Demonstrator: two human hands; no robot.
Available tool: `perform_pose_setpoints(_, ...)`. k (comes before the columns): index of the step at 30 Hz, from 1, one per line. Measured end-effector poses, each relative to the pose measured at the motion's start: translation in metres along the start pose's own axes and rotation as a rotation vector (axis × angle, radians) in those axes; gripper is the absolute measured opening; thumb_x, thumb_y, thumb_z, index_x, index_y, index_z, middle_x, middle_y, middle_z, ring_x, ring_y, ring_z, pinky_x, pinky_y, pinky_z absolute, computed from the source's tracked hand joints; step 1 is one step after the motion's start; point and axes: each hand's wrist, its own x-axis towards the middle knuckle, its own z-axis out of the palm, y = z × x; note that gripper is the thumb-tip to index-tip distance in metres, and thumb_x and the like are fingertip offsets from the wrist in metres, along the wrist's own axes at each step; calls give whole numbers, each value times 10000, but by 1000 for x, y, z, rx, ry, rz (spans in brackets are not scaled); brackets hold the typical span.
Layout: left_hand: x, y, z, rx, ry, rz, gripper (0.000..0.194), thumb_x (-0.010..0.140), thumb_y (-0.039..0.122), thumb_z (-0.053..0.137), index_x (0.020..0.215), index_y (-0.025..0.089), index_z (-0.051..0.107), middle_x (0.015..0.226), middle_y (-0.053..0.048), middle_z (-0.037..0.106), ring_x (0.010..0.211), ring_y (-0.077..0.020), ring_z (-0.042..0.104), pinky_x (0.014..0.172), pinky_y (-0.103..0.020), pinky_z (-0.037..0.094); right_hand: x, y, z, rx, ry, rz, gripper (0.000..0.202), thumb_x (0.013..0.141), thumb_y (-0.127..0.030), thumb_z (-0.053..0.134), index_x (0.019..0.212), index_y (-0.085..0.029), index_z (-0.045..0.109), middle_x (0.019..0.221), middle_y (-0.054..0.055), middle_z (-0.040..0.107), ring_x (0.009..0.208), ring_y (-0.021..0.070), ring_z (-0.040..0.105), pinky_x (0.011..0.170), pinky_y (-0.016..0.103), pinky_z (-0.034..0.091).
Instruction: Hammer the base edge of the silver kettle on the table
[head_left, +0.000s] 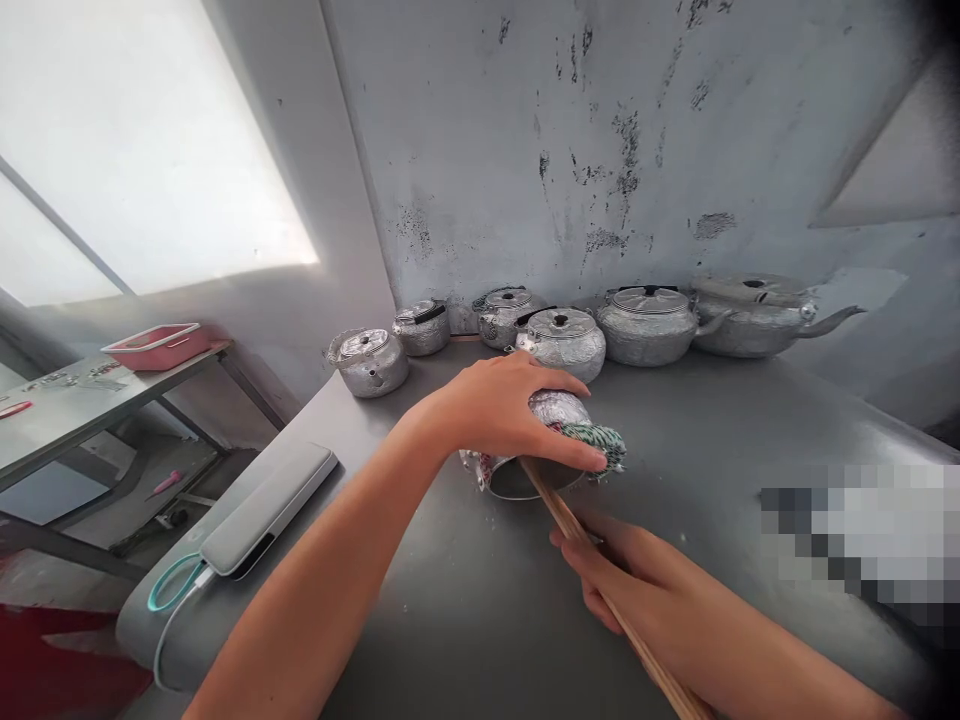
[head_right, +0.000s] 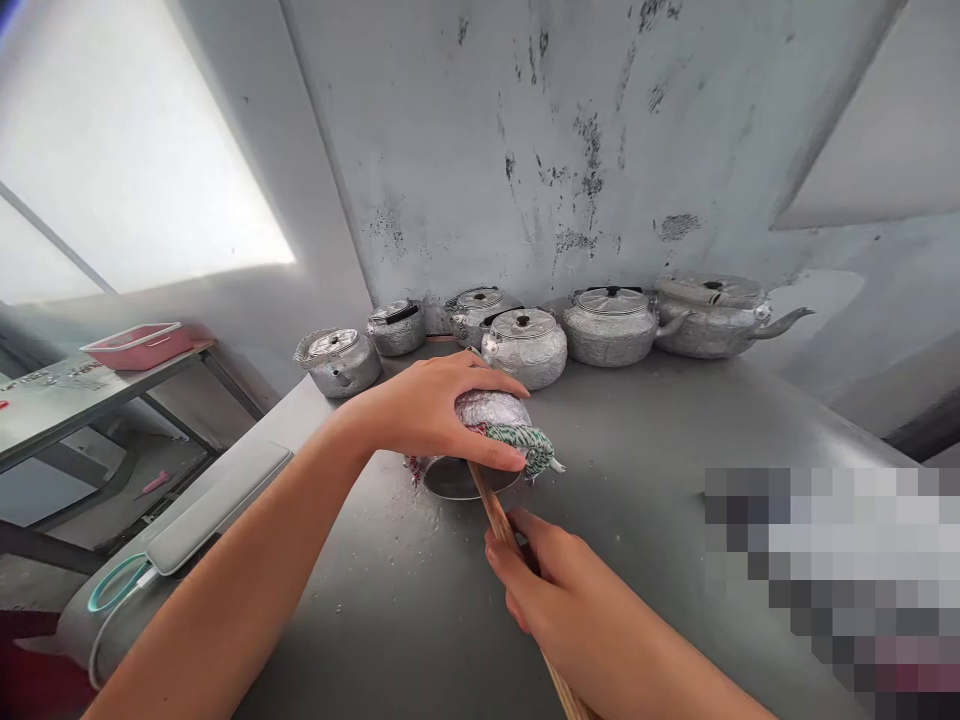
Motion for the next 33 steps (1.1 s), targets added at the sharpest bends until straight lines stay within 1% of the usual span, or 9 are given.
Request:
perform_pose_setpoints(3, 1, 1, 0, -13, 4, 3, 696, 729, 759, 715, 1342, 438, 645, 1232, -17, 603, 1135, -257, 605, 992, -367, 475, 6, 4, 3, 40, -33, 91, 392, 1053, -501, 343, 781, -238, 444, 577, -64, 459, 518, 118, 374, 526, 260, 347)
perform_pose_setpoints(6, 1, 2, 0, -16, 5, -3, 692, 731, 749, 717, 1343, 434, 648, 1229, -18, 597, 1129, -255, 605, 996, -366, 471, 7, 2, 4, 35, -27, 137, 387, 1069, -463, 294, 775, -244, 418, 537, -64, 465, 494, 119, 377, 524, 266, 352)
perform_pose_setpoints(11, 2, 0, 0, -16, 18, 5, 688, 733, 746, 721, 1339, 427, 653, 1230, -19, 595, 1131, -250, 601, 999, -359, 469, -4, -1, 2, -99, 35, 14, 344, 1059, -415, 332, 800, -244, 480, 613, -38, 486, 608, 157, 461, 624, 283, 418)
perform_pose_setpoints(18, 0, -3, 0, -11, -2, -7, 743, 716, 766, 722, 1384, 460, 611, 1231, -23, 575, 1110, -254, 602, 937, -351, 495, -10, 30, 1, -226, 57, -34, 245, 989, -399, 479, 884, -249, 642, 809, 38, 701, 691, 204, 596, 619, 288, 471)
perform_pose_setpoints(21, 1, -3, -1, -10, -8, -9, 761, 714, 767, 720, 1403, 470, 593, 1240, -25, 565, 1106, -254, 602, 930, -359, 500, -10, 38, 1, -221, 87, -119, 253, 984, -398, 482, 930, -255, 684, 861, 47, 749, 713, 214, 651, 645, 287, 509)
perform_pose_setpoints(25, 1, -3, -2, -16, -19, -7, 730, 719, 765, 714, 1374, 457, 617, 1226, -26, 568, 1087, -252, 608, 917, -353, 505, -11, 40, -5, -277, 132, -248, 168, 877, -388, 622, 913, -250, 713, 985, 62, 783, 877, 269, 698, 795, 335, 539)
perform_pose_setpoints(27, 1, -2, -2, -18, -21, -12, 730, 717, 768, 712, 1370, 457, 618, 1223, -26, 566, 1090, -253, 605, 906, -349, 510, -11, 41, -9, -319, 133, -266, 149, 834, -383, 673, 896, -257, 721, 1006, 61, 789, 898, 286, 703, 816, 351, 538)
perform_pose_setpoints(30, 0, -2, -2, -19, -21, -12, 729, 714, 770, 713, 1366, 459, 620, 1225, -23, 564, 1089, -250, 606, 909, -350, 513, -11, 46, -10, -420, 161, -259, 145, 891, -380, 621, 888, -280, 726, 957, 52, 796, 812, 267, 714, 739, 336, 545)
perform_pose_setpoints(33, 1, -3, -2, -21, -22, -10, 730, 711, 775, 712, 1362, 456, 623, 1227, -21, 568, 1078, -247, 611, 918, -355, 512, -11, 53, -8, -517, 248, -300, 175, 933, -370, 579, 953, -293, 735, 932, 57, 804, 772, 266, 727, 709, 336, 551)
